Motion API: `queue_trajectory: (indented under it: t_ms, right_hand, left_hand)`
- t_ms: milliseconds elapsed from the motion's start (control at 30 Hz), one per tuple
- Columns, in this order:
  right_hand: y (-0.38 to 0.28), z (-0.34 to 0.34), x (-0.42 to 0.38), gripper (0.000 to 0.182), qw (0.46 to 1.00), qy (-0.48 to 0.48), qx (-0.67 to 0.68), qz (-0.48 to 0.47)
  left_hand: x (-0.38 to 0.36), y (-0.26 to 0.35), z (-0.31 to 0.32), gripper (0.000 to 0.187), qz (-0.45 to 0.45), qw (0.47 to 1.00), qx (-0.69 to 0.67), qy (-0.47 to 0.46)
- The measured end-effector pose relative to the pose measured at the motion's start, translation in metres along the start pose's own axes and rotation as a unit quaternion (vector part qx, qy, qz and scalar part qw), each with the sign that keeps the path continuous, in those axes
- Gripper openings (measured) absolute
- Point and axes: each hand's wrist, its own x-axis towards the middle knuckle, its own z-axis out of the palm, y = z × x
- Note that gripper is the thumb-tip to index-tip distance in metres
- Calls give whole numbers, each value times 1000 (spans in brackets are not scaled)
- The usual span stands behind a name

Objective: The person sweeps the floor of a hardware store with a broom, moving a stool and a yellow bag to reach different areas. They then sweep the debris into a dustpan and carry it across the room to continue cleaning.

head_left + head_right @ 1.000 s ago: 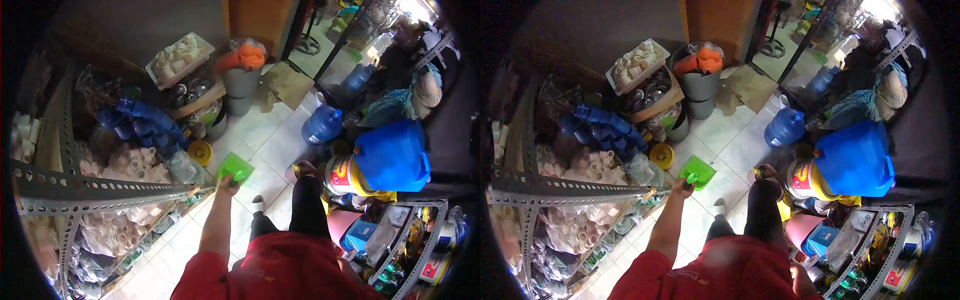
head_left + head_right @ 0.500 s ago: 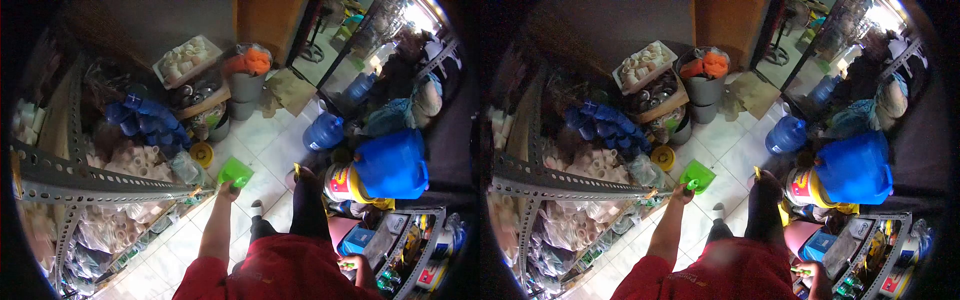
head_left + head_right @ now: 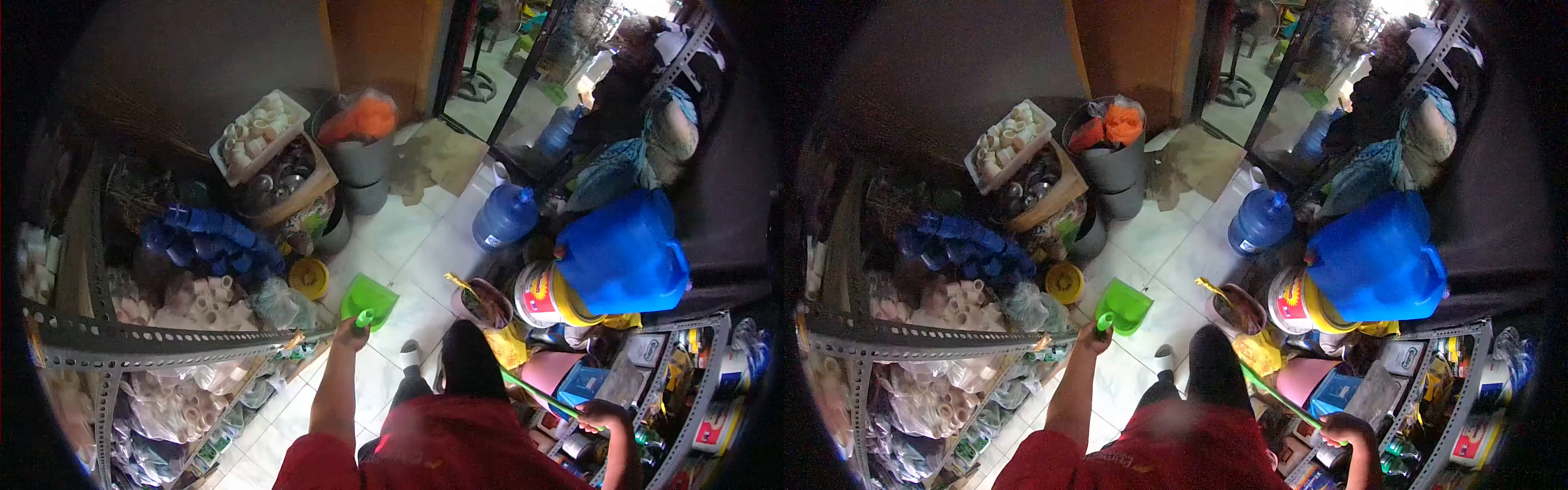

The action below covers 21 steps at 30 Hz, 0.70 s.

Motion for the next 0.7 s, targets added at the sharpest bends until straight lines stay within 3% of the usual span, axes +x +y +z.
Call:
queue_trajectory:
  t_ms: [133, 200, 233, 267, 333, 367, 433, 500, 567, 600, 667, 700]
  right_hand:
    - [-57, -6, -2, 24, 989, -8, 64, -132]
    - [-35, -19, 74, 25, 946, 69, -105, -298]
    - [-47, -13, 86, 26, 932, 108, -48, -342]
    - [-85, -10, 75, 25, 916, 107, -82, -377]
    - [-123, -15, 101, 35, 940, 17, 81, -330]
    - [-128, -19, 140, 43, 932, -71, 272, -230]
    - [-180, -21, 142, 46, 944, 53, 97, -310]
    - [-216, -37, 172, 39, 942, 95, 24, -320]
    - [-236, -80, 245, 35, 815, 289, -176, -471]
    - [-254, -110, 267, 33, 904, 196, -64, -374]
    - [-286, -158, 314, 30, 929, 226, -48, -289]
    - [-299, -170, 337, 28, 873, 350, -140, -310]
  left_hand:
    - [-14, -3, -10, 16, -17, 999, -36, -23]
    - [-31, -8, 6, 15, -46, 997, -68, -13]
    - [-31, -11, 7, 15, -41, 996, -81, -11]
    - [-32, -16, 4, 16, -37, 995, -94, -8]
    - [-32, -24, 5, 19, -44, 992, -115, 2]
    - [-31, -30, 8, 19, -37, 993, -113, 30]
    - [-36, -44, 21, 18, -22, 990, -103, 88]
    - [-30, -58, 15, 15, -4, 1000, 12, 15]
    - [-29, -66, 27, 13, -76, 996, -51, -12]
    - [-36, -73, 45, 12, -67, 995, -65, 17]
    - [-24, -78, 39, 11, -59, 998, -31, 16]
    - [-17, -81, 36, 11, -69, 997, -22, 19]
